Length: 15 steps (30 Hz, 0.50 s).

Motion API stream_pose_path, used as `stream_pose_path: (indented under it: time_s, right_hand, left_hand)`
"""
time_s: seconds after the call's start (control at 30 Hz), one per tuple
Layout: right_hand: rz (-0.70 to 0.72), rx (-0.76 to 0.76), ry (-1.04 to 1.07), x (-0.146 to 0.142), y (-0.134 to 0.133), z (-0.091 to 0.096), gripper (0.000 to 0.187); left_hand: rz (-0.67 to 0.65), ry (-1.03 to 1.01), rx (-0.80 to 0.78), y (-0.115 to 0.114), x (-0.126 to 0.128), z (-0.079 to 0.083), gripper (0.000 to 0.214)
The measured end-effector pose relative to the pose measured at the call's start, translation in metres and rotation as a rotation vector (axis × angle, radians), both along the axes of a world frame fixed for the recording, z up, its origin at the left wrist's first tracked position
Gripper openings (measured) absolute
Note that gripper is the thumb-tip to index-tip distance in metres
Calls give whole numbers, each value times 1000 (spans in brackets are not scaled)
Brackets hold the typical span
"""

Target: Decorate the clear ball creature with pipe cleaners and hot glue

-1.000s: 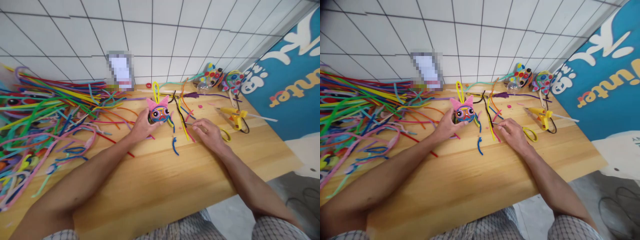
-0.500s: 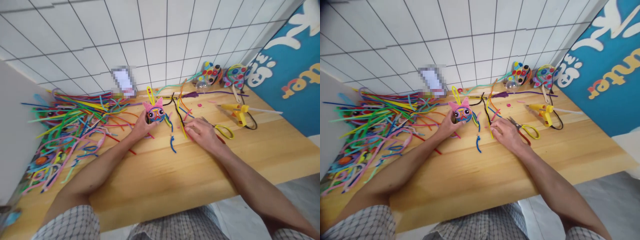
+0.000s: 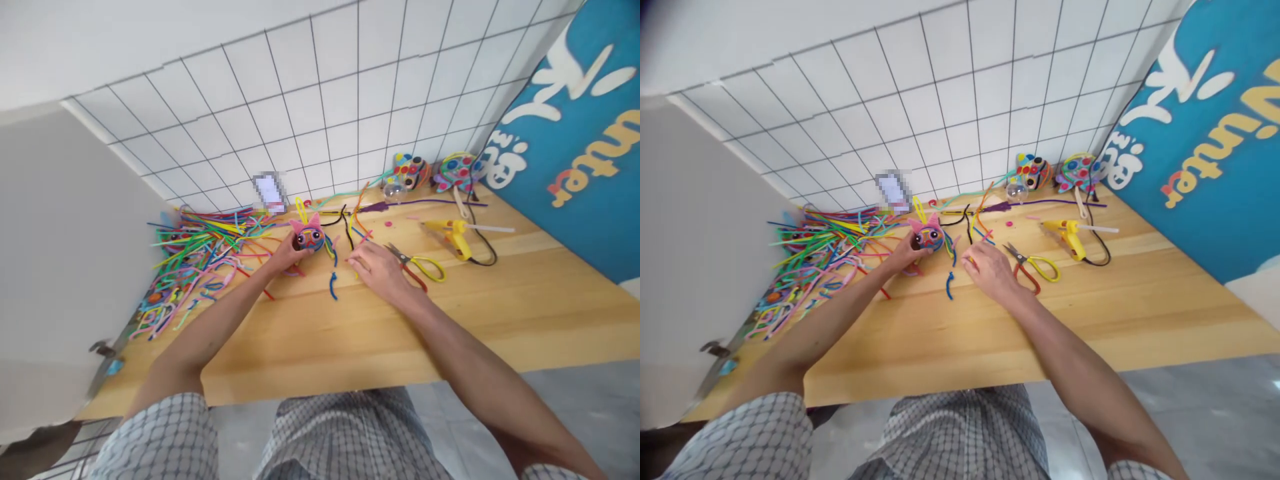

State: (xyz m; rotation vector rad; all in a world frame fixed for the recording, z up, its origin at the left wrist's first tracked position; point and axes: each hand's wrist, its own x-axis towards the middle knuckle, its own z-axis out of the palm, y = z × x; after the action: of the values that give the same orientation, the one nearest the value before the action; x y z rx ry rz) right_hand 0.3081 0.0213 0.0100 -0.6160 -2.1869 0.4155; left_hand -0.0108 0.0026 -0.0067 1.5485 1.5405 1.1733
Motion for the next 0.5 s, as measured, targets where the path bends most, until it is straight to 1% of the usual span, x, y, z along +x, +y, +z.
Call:
stream_pose_path:
  time_s: [0.27, 0.5]
  right_hand:
    - [-30, -47, -52, -1, 12, -15, 13]
    - [-17, -65, -94, 1, 14, -20, 12]
  left_hand:
    - [40, 15, 41, -2, 4, -5, 85]
    - [85, 19, 28, -1, 1, -7, 80]
